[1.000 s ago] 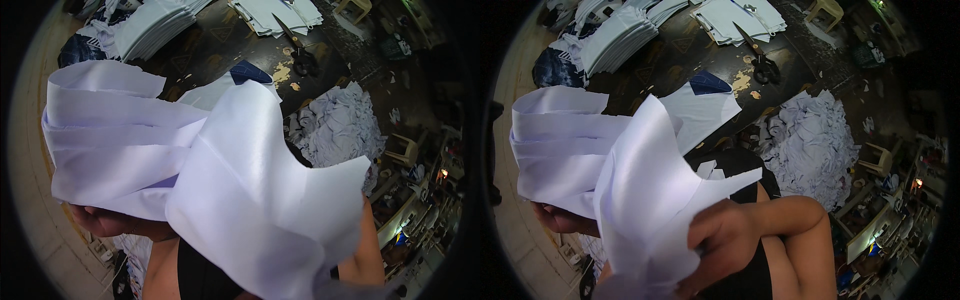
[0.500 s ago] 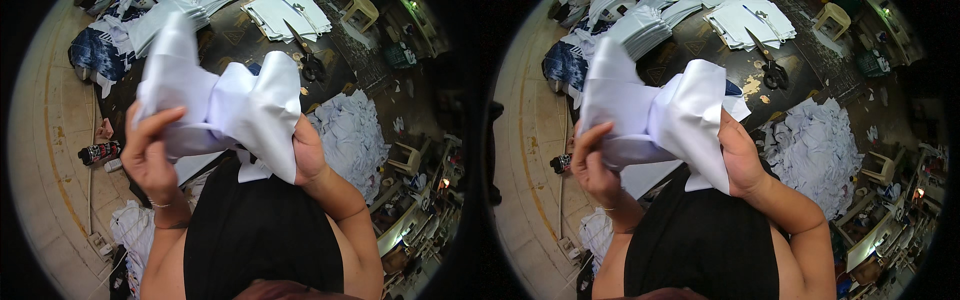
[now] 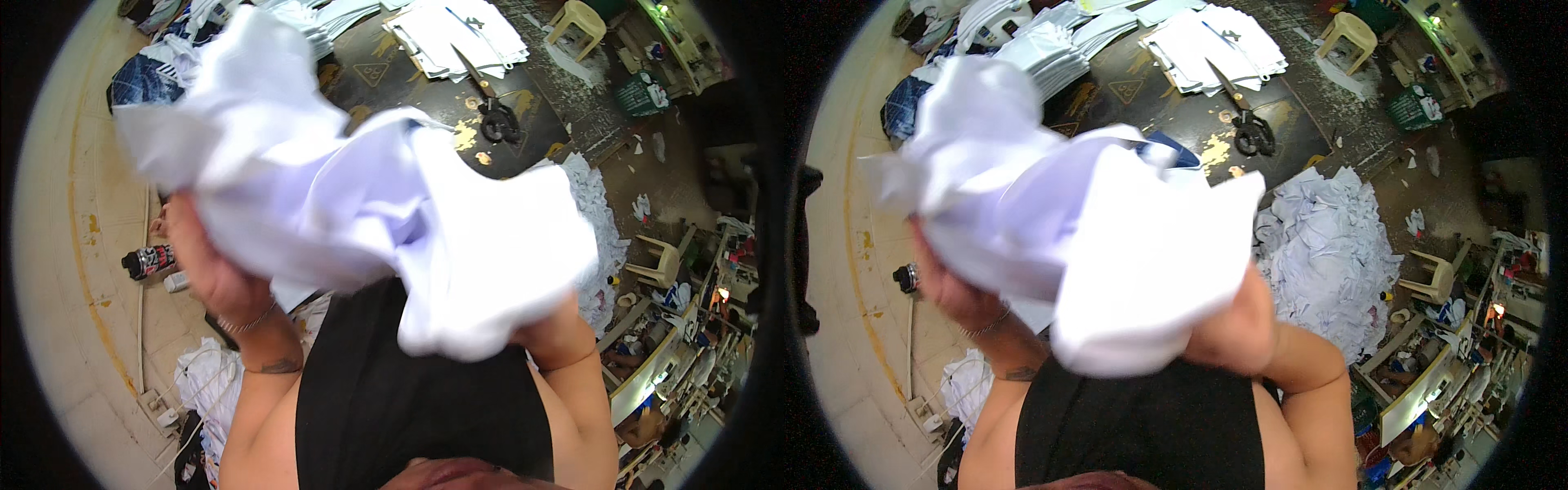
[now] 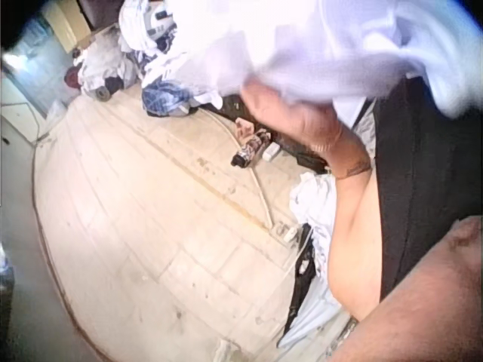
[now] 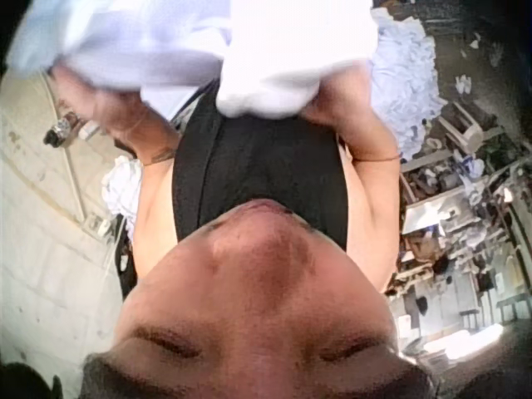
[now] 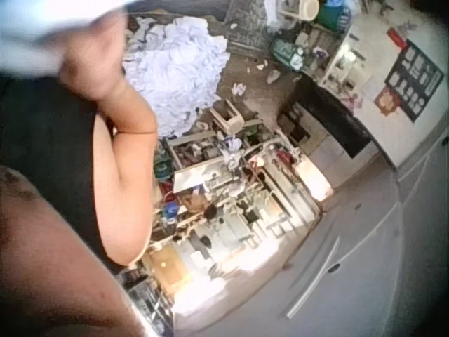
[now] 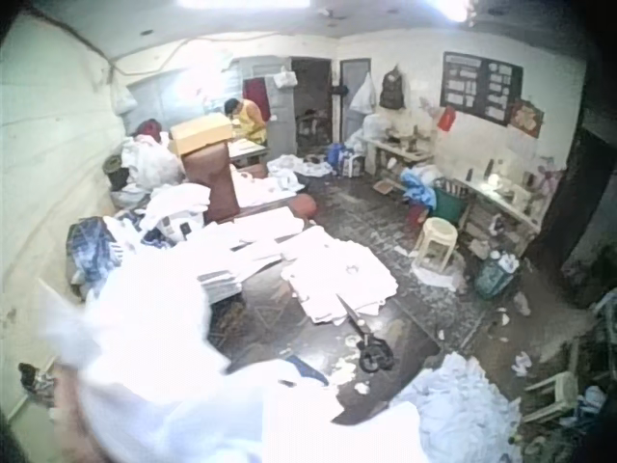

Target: The person lays out white fabric on a table, uses shears to cut along printed lines, and stacks the cut pieces. The person repeats this process with several fabric pieces, including one with a blue printed design, in a cluttered workshop environment.

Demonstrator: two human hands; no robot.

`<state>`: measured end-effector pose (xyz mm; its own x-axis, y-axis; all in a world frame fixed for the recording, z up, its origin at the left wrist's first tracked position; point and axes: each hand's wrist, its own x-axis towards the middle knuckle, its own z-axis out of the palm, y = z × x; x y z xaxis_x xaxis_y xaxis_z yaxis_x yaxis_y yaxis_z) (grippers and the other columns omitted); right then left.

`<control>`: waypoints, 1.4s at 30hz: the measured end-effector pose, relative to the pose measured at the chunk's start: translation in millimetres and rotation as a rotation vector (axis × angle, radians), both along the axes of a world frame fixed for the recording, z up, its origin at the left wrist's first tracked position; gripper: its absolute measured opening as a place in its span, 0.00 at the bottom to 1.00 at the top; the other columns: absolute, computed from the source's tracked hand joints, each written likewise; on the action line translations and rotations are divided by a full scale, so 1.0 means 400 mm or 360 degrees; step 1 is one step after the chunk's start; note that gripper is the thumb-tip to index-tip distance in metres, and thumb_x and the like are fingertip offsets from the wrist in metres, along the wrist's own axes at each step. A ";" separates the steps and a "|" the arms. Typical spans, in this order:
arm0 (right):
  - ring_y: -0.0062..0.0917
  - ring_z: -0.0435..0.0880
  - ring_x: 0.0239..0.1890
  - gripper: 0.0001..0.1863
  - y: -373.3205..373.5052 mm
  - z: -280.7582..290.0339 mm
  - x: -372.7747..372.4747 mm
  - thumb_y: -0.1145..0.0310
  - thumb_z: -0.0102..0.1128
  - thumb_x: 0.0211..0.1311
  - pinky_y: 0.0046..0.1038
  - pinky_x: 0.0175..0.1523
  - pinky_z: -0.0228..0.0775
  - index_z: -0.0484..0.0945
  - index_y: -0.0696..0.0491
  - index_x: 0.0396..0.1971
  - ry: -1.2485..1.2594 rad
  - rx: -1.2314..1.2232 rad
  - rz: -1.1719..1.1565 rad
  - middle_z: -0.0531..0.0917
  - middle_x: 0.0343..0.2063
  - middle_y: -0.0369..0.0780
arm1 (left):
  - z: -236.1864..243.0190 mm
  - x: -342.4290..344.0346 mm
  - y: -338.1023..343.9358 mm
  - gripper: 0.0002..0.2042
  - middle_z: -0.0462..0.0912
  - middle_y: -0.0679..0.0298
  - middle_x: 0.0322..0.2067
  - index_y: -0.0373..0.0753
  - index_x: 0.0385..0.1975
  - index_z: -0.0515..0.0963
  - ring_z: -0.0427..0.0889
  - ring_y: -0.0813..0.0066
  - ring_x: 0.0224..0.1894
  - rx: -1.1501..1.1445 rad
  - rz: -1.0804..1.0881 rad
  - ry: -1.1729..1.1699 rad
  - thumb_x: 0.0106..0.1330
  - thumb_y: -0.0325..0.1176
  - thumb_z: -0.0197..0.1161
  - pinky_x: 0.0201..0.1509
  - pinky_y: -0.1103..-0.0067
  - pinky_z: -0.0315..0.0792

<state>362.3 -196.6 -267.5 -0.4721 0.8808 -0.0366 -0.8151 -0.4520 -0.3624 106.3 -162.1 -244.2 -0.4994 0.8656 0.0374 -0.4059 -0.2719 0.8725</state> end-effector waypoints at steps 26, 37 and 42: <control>0.43 0.73 0.70 0.21 -0.075 -0.039 -0.078 0.56 0.43 0.82 0.54 0.74 0.63 0.69 0.52 0.64 0.0064 0.1210 -0.0113 0.74 0.67 0.47 | -0.117 -0.162 -0.169 0.21 0.75 0.50 0.63 0.42 0.68 0.67 0.81 0.58 0.59 -0.0010 0.0356 0.0320 0.80 0.41 0.54 0.61 0.60 0.82; 0.47 0.70 0.73 0.21 0.006 -0.117 -0.004 0.53 0.42 0.83 0.59 0.75 0.61 0.69 0.50 0.62 0.0365 0.0304 0.0150 0.72 0.69 0.47 | -0.105 -0.138 -0.134 0.17 0.81 0.52 0.57 0.33 0.62 0.74 0.85 0.63 0.55 0.0041 0.0200 0.0334 0.81 0.36 0.55 0.60 0.64 0.82; 0.46 0.72 0.72 0.11 0.027 -0.134 -0.008 0.60 0.39 0.84 0.59 0.74 0.64 0.70 0.47 0.43 0.0092 0.0085 -0.0176 0.76 0.65 0.46 | -0.108 -0.090 -0.095 0.11 0.87 0.57 0.47 0.30 0.52 0.79 0.88 0.72 0.48 0.0184 -0.0082 0.0389 0.79 0.30 0.60 0.53 0.74 0.83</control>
<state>359.0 -185.7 -321.2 -0.3719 0.9275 0.0363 -0.8791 -0.3395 -0.3345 70.2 -200.3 -287.5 -0.4190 0.8725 0.2513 -0.2028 -0.3597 0.9108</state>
